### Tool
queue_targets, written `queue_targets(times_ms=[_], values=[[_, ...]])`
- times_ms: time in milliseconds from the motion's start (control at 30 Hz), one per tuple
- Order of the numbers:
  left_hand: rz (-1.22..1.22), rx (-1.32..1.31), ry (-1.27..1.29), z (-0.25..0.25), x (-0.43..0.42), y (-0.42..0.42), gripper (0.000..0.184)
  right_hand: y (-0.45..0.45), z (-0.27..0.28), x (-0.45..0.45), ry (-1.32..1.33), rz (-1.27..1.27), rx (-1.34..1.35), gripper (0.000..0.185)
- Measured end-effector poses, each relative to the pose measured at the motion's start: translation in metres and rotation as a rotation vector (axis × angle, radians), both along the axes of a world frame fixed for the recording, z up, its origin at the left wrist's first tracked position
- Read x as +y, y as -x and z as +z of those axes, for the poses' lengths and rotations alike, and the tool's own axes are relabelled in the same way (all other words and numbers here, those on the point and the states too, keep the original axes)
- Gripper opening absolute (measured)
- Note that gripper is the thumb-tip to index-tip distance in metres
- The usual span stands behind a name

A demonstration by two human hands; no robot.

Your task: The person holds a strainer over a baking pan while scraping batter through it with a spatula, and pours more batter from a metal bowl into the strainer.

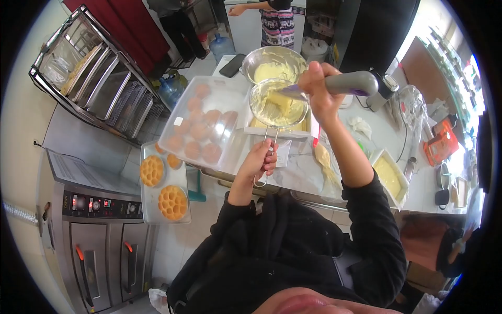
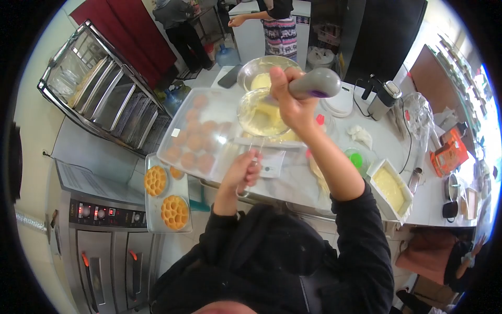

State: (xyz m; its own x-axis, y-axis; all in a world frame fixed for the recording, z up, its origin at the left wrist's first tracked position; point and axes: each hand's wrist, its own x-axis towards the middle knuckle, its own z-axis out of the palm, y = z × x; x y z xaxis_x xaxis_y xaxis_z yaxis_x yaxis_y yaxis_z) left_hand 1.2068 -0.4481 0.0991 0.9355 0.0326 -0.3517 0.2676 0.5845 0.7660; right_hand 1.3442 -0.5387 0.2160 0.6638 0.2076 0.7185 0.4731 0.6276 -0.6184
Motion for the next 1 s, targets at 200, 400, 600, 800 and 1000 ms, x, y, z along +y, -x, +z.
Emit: queue_targets(times_ms=[200,400,600,800,1000], values=[[0.005,0.016,0.002,-0.001,0.003,0.001,0.030,-0.004,-0.028,-0.008,0.320,0.197,0.005,0.037],[0.014,-0.007,0.012,0.000,0.000,-0.001,0.030,-0.019,-0.016,-0.008,0.067,0.230,0.023,0.036],[0.035,0.022,-0.005,-0.011,0.007,-0.001,0.028,-0.013,-0.020,-0.018,0.267,0.425,0.053,0.035],[0.050,-0.024,0.024,-0.002,0.001,-0.001,0.029,0.005,-0.009,-0.020,0.246,0.317,0.012,0.033],[0.026,-0.011,-0.010,-0.002,-0.001,-0.003,0.031,0.018,0.003,-0.021,0.074,0.262,0.212,0.032]])
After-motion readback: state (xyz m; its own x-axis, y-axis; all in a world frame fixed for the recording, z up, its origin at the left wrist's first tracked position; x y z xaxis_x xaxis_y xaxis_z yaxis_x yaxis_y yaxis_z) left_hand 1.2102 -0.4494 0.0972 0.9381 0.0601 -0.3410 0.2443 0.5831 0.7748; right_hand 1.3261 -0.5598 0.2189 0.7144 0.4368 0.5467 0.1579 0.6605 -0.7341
